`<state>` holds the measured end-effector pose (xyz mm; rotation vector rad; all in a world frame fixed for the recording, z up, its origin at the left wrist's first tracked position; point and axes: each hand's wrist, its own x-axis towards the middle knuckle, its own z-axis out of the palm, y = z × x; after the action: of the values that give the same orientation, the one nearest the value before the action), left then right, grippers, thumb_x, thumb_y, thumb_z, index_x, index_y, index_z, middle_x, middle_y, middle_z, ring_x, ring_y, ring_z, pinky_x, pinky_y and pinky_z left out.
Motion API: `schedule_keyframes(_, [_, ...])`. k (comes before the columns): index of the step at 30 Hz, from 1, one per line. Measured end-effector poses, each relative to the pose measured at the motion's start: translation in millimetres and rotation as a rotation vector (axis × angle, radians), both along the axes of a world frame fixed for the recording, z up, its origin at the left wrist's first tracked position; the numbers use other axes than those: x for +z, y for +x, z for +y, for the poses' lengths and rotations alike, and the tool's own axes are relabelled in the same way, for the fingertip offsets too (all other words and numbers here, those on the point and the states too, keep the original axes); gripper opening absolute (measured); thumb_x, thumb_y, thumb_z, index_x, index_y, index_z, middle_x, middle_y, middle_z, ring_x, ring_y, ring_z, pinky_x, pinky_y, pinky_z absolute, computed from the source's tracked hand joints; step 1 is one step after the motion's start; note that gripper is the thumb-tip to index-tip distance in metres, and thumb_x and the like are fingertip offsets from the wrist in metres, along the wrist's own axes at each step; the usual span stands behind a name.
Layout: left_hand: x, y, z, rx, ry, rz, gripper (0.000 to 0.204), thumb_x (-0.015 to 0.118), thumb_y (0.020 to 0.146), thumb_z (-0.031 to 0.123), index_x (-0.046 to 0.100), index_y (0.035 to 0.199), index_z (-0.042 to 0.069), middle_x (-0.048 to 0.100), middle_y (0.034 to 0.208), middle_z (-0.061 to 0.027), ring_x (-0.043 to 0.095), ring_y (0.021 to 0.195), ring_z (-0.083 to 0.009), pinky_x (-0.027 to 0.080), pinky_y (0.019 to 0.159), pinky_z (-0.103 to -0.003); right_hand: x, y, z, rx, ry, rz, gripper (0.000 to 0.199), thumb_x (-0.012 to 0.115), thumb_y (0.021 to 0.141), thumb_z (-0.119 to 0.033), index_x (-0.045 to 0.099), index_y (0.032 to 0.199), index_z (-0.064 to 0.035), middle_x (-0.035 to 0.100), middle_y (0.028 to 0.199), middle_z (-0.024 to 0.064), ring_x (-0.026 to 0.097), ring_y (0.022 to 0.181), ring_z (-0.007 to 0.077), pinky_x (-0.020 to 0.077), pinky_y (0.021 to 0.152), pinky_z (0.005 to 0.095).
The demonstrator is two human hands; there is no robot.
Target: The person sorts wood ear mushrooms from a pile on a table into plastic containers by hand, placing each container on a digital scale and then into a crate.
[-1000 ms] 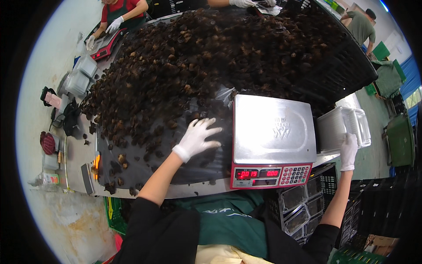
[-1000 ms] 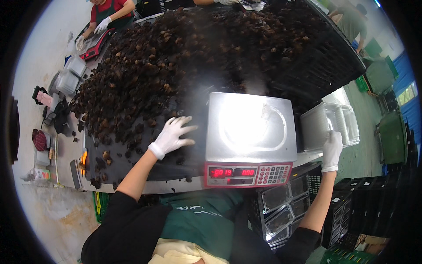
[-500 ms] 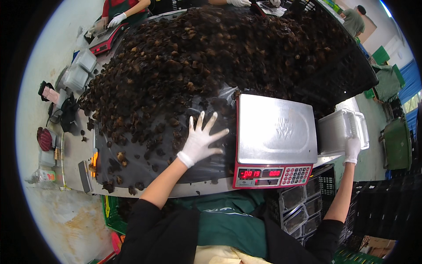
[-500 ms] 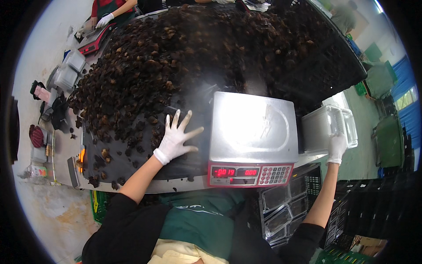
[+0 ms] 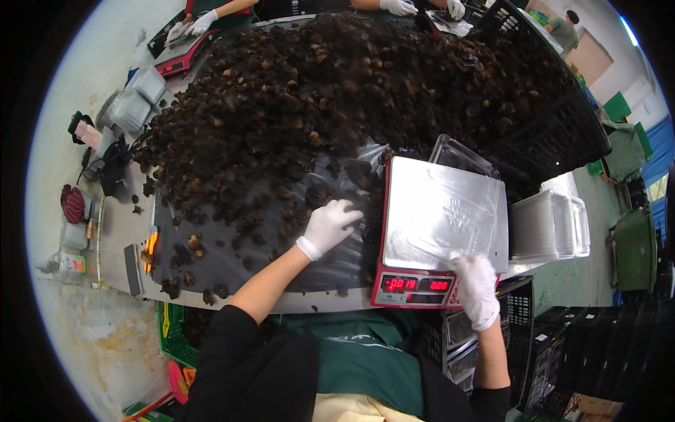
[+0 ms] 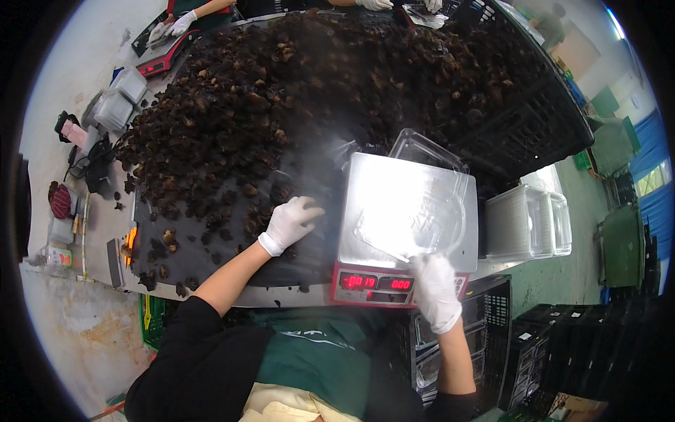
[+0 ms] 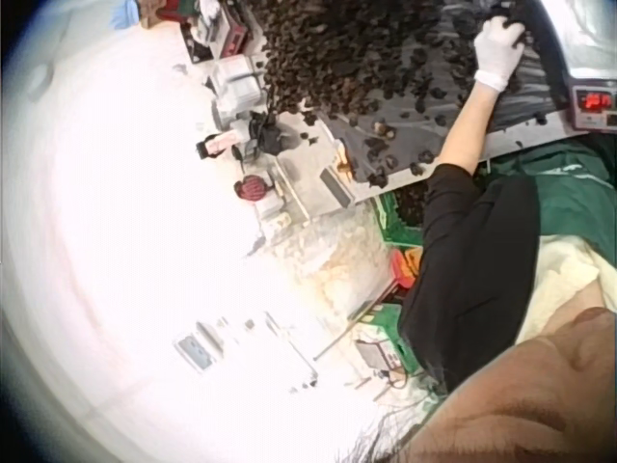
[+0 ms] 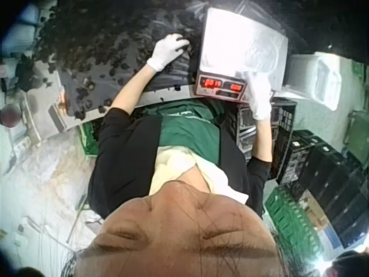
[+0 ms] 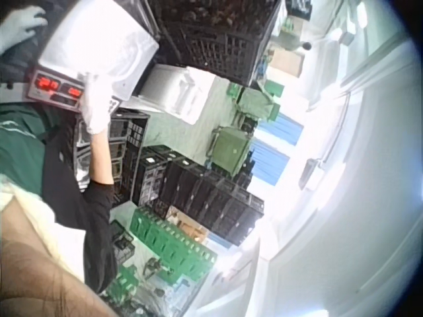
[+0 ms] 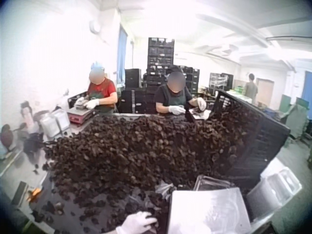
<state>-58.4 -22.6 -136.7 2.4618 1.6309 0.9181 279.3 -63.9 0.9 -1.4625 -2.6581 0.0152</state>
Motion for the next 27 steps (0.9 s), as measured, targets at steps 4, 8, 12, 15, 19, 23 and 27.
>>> schedule_keyframes(4, [28, -15, 13, 0.073, -0.264, -0.674, 0.025, 0.073, 0.077, 0.005, 0.072, 0.102, 0.009, 0.068, 0.101, -0.0058, 0.068, 0.088, -0.0193, 0.054, 0.078, -0.028, 2, 1, -6, -0.049, 0.275, 0.427, 0.028, 0.072, 0.082, -0.011, 0.064, 0.107, -0.0028, 0.059, 0.081, 0.0094, 0.058, 0.08, 0.027, 0.0472, 0.068, 0.0411])
schedule_keyframes(8, [119, 28, 16, -0.078, -0.009, -0.64, 0.028, 0.072, 0.075, 0.001, 0.073, 0.101, 0.011, 0.069, 0.109, -0.0077, 0.068, 0.096, -0.0227, 0.053, 0.084, -0.032, -25, 23, 3, -0.529, 0.056, 0.434, 0.048, 0.068, 0.091, -0.016, 0.053, 0.134, 0.0, 0.063, 0.09, 0.0118, 0.058, 0.086, 0.0237, 0.0476, 0.075, 0.0352])
schedule_keyframes(12, [149, 86, 24, -0.431, 0.236, -0.186, 0.032, 0.075, 0.07, 0.017, 0.071, 0.102, 0.019, 0.066, 0.107, -0.0061, 0.066, 0.088, -0.0227, 0.053, 0.073, -0.034, -37, 6, 10, -0.367, -0.048, 0.799, 0.041, 0.06, 0.097, -0.011, 0.053, 0.134, 0.0042, 0.066, 0.092, 0.0089, 0.058, 0.074, 0.0146, 0.0472, 0.065, 0.0284])
schedule_keyframes(15, [129, 108, 30, -0.487, -0.036, 0.101, 0.048, 0.076, 0.073, 0.033, 0.066, 0.118, 0.023, 0.057, 0.129, -0.0048, 0.058, 0.111, -0.026, 0.045, 0.093, -0.042, -7, -30, 8, -0.647, -0.409, 1.132, 0.035, 0.055, 0.1, -0.013, 0.057, 0.129, 0.0065, 0.067, 0.096, 0.0036, 0.052, 0.065, 0.0053, 0.0439, 0.057, 0.0221])
schedule_keyframes(19, [147, 97, 29, -0.609, 0.056, -0.156, 0.056, 0.077, 0.075, 0.039, 0.065, 0.127, 0.022, 0.053, 0.14, -0.0086, 0.053, 0.124, -0.032, 0.039, 0.104, -0.044, -17, -28, 10, -0.681, -0.42, 1.143, 0.035, 0.057, 0.101, -0.016, 0.058, 0.129, 0.0047, 0.065, 0.092, 0.0018, 0.047, 0.06, 0.0011, 0.0385, 0.052, 0.017])
schedule_keyframes(23, [132, 26, 62, -0.244, 0.129, -0.148, 0.037, 0.072, 0.081, 0.022, 0.069, 0.118, 0.017, 0.064, 0.123, -0.0122, 0.061, 0.11, -0.0327, 0.048, 0.095, -0.042, -14, -26, 7, -0.666, -0.415, 1.197, 0.035, 0.056, 0.102, -0.017, 0.058, 0.13, 0.0042, 0.066, 0.093, 0.0022, 0.048, 0.06, 0.0013, 0.0388, 0.051, 0.0175])
schedule_keyframes(27, [56, -89, 79, 0.345, 0.103, 0.088, 0.031, 0.073, 0.076, 0.015, 0.072, 0.108, 0.017, 0.066, 0.115, -0.0115, 0.063, 0.102, -0.0327, 0.051, 0.091, -0.041, -20, -19, 7, -0.638, -0.396, 1.191, 0.035, 0.055, 0.102, -0.015, 0.056, 0.131, 0.0046, 0.066, 0.101, 0.0041, 0.049, 0.061, 0.0021, 0.0411, 0.053, 0.0178])
